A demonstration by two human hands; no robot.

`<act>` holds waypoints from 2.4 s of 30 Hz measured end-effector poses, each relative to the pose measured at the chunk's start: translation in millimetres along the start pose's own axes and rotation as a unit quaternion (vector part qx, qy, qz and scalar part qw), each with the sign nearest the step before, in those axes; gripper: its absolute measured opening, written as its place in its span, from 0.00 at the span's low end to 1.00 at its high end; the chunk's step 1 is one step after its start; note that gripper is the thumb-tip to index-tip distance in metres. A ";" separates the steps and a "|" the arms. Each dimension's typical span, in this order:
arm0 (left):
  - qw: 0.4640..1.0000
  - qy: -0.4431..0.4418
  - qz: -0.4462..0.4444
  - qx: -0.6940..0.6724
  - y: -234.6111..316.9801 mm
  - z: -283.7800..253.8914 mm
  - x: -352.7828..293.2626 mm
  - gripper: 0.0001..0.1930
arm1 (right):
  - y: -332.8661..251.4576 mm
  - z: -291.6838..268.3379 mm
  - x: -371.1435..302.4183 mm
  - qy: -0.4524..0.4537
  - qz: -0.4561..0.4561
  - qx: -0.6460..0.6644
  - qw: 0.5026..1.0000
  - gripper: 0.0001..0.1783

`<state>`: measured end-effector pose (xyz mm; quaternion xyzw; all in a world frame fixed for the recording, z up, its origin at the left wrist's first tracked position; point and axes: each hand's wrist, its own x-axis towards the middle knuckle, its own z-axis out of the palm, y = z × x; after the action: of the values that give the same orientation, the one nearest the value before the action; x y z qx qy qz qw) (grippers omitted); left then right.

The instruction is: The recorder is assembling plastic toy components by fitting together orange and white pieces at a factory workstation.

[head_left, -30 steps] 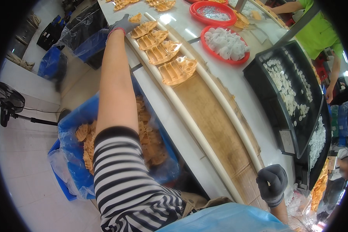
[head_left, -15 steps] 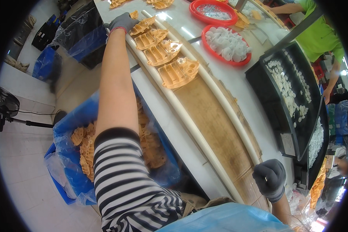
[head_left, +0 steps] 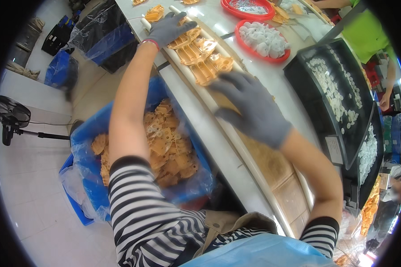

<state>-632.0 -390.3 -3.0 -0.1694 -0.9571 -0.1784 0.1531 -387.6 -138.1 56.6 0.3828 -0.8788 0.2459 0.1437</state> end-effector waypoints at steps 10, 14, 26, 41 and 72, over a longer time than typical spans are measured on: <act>0.993 -0.106 -0.036 -0.029 85.6 -5.1 -80.0 0.47 | -11.6 31.0 -36.4 -0.096 0.076 -0.173 0.977 0.30; 0.995 -0.101 0.011 -0.005 181.7 -10.7 -136.1 0.45 | -45.0 -14.5 -127.2 -0.115 0.117 -0.168 0.972 0.28; 0.979 -0.108 0.173 0.019 397.7 0.9 -313.8 0.43 | -163.8 -116.6 -382.8 -0.099 0.232 -0.155 0.955 0.22; 0.979 -0.021 0.202 0.028 452.4 -7.9 -383.6 0.41 | -211.5 -130.3 -498.4 0.072 0.266 -0.154 0.949 0.25; 0.964 0.211 0.140 -0.088 335.1 -42.7 -287.1 0.25 | -202.0 -101.3 -321.7 0.052 0.216 -0.160 0.962 0.21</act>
<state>-237.9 -190.0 30.5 -0.2727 -0.8505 -0.2707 0.3591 -16.8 -7.8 64.7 0.1421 -0.9600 0.1465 0.1917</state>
